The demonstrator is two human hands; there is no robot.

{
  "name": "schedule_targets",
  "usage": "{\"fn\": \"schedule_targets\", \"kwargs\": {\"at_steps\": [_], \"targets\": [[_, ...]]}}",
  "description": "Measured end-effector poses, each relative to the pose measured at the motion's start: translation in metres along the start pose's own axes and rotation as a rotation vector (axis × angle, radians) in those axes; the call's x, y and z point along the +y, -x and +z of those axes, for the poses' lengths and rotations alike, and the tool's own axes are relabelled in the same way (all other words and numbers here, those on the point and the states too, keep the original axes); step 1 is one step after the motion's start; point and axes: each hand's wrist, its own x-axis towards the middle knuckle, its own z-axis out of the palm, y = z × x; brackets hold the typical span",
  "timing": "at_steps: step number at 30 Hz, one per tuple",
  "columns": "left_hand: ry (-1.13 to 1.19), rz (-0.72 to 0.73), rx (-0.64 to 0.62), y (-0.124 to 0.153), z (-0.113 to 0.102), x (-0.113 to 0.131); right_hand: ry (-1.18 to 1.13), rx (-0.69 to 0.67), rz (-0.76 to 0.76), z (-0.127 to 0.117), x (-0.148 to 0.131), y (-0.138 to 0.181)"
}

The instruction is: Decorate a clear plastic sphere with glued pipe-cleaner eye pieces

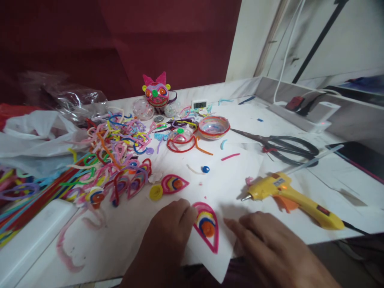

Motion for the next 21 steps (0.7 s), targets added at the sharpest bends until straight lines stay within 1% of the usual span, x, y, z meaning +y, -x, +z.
{"fn": "schedule_targets", "kwargs": {"at_steps": [2, 3, 8, 15, 21], "targets": [[-0.026, 0.017, 0.034, 0.001, 0.000, 0.001, -0.018, -0.078, 0.011, 0.009, -0.012, -0.012], [-0.037, 0.025, 0.058, 0.002, 0.000, 0.001, -0.008, -0.086, 0.010, 0.013, -0.014, -0.016], [-0.069, 0.048, 0.133, 0.001, 0.000, 0.002, 0.046, -0.052, 0.028, 0.028, -0.015, -0.029], [-0.098, 0.065, 0.180, -0.001, 0.000, 0.003, 0.067, -0.077, 0.033, 0.033, -0.014, -0.027], [-0.123, 0.067, 0.202, 0.003, 0.001, 0.010, 0.066, -0.065, 0.023, 0.031, -0.014, -0.031]]}}
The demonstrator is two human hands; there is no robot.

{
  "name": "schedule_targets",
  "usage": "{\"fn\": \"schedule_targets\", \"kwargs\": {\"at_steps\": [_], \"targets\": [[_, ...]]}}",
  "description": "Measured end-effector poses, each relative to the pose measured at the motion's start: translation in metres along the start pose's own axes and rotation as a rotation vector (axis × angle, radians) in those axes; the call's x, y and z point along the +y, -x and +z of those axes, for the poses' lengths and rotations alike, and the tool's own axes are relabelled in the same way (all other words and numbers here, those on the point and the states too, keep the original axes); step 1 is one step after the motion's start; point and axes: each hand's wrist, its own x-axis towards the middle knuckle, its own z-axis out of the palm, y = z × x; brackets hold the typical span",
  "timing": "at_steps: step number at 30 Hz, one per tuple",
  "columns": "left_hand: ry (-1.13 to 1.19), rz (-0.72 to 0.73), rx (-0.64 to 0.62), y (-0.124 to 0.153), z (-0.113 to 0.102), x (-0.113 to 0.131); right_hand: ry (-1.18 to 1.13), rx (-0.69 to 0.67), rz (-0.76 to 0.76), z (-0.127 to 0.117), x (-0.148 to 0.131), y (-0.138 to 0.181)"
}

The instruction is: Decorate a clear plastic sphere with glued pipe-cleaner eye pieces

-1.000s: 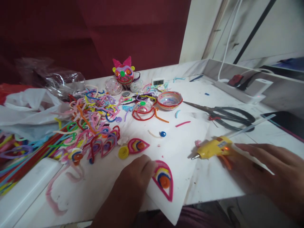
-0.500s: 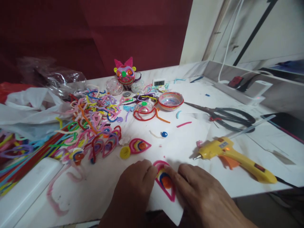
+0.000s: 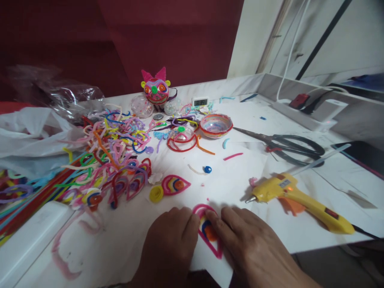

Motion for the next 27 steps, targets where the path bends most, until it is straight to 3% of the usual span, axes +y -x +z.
{"fn": "schedule_targets", "kwargs": {"at_steps": [11, 17, 27], "targets": [[-0.085, -0.009, 0.154, 0.014, 0.004, 0.010, 0.030, 0.038, -0.010, 0.000, -0.003, -0.002], [-0.097, 0.078, 0.094, 0.009, -0.007, 0.011, 0.035, 0.035, -0.019, -0.002, -0.005, -0.002], [-0.107, 0.034, 0.070, 0.014, -0.007, 0.013, -0.011, 0.002, 0.011, -0.001, -0.006, -0.001]]}}
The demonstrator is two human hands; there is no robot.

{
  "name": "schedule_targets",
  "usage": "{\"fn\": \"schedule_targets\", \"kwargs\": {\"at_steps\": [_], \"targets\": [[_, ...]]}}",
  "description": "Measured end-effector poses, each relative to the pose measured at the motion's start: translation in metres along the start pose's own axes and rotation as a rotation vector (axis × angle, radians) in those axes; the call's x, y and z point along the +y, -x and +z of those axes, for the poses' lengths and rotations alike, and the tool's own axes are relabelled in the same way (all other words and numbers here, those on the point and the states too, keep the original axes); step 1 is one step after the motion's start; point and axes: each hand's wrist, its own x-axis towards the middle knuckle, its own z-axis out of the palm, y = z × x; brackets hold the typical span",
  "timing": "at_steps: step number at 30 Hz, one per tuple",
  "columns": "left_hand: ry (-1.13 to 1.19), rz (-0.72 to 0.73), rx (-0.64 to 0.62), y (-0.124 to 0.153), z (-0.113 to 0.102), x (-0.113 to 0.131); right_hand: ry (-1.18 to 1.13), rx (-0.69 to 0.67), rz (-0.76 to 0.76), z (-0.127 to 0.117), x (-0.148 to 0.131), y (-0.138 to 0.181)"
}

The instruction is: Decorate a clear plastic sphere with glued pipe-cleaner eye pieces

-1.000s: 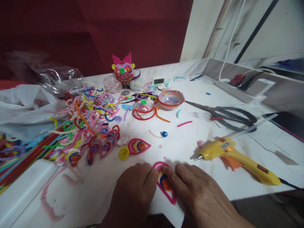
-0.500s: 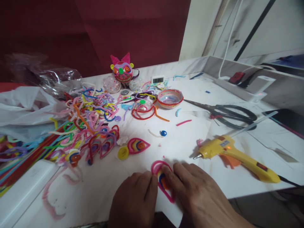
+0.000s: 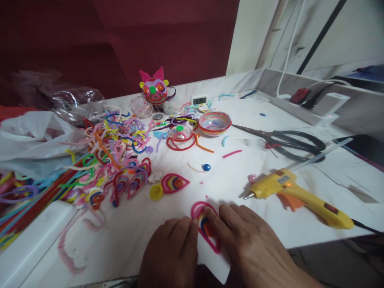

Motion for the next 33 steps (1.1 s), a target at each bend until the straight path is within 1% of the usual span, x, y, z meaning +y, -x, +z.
{"fn": "schedule_targets", "kwargs": {"at_steps": [2, 6, 8, 13, 14, 16, 19, 23, 24, 27, 32, 33], "targets": [[0.000, -0.007, 0.016, 0.001, -0.002, 0.000, -0.008, 0.002, 0.001, -0.002, 0.000, -0.001], [0.006, 0.016, -0.074, 0.005, -0.005, -0.002, -0.020, 0.013, 0.007, -0.003, 0.000, -0.002], [0.018, 0.009, -0.081, 0.008, -0.003, -0.003, -0.018, 0.031, 0.005, -0.002, 0.001, -0.002], [0.067, -0.052, 0.045, 0.013, 0.011, 0.001, -0.037, 0.012, -0.005, -0.001, 0.002, 0.003], [0.068, -0.059, 0.055, 0.012, 0.013, 0.001, -0.039, 0.013, -0.003, -0.001, 0.002, 0.004], [0.063, -0.055, 0.036, 0.011, 0.015, 0.002, -0.044, 0.014, 0.002, -0.002, 0.003, 0.006], [0.060, -0.066, 0.014, 0.006, 0.012, 0.001, -0.059, 0.024, 0.010, -0.001, 0.003, 0.008], [0.050, -0.046, -0.107, 0.000, 0.008, -0.001, -0.075, 0.024, 0.011, 0.001, 0.004, 0.008], [0.048, -0.052, -0.118, 0.000, 0.009, -0.001, -0.072, 0.016, 0.010, 0.001, 0.004, 0.008], [0.069, -0.088, -0.080, -0.001, 0.011, -0.001, -0.056, 0.018, 0.011, 0.001, 0.004, 0.006], [0.077, -0.036, -0.197, -0.004, 0.007, -0.004, -0.051, 0.055, -0.001, 0.000, 0.004, 0.001], [0.075, -0.038, -0.196, -0.004, 0.006, -0.005, -0.051, 0.054, -0.004, 0.000, 0.003, 0.000]]}}
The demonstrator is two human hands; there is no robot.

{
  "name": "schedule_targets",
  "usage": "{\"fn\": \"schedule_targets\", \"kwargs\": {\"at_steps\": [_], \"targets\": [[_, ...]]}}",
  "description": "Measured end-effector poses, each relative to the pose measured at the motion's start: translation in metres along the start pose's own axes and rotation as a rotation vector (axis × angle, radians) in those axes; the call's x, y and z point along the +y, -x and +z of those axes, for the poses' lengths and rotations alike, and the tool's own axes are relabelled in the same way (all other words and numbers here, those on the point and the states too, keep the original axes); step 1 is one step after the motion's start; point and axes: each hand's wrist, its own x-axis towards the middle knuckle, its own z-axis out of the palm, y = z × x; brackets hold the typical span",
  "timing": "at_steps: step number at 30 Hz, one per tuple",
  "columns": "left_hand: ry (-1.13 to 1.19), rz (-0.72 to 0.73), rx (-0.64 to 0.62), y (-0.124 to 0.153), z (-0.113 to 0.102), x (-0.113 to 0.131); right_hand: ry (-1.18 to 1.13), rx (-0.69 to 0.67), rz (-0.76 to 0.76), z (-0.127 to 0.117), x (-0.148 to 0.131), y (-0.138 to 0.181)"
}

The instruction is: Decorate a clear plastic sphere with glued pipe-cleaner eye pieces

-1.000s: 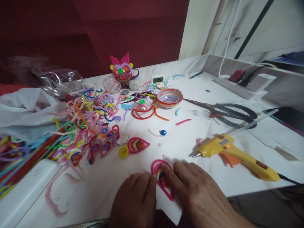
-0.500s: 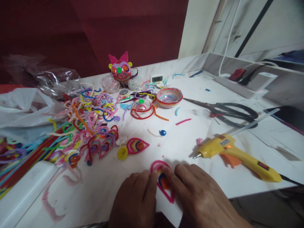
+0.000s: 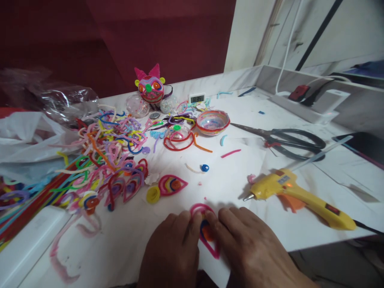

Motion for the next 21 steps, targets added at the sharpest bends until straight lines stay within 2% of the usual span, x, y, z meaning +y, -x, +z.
{"fn": "schedule_targets", "kwargs": {"at_steps": [9, 13, 17, 21], "targets": [[0.024, -0.028, 0.079, -0.0066, -0.0020, 0.0027, 0.009, 0.009, -0.006, 0.0042, 0.0018, 0.0032], [0.025, -0.024, 0.051, -0.0053, -0.0006, 0.0035, 0.013, 0.002, 0.001, 0.0026, 0.0012, 0.0036], [0.035, -0.042, 0.093, -0.0032, 0.0015, 0.0031, -0.025, -0.016, 0.022, -0.0002, 0.0013, 0.0049], [0.013, -0.011, 0.077, -0.0053, -0.0040, 0.0025, -0.066, -0.003, 0.029, -0.0023, 0.0032, 0.0086]]}}
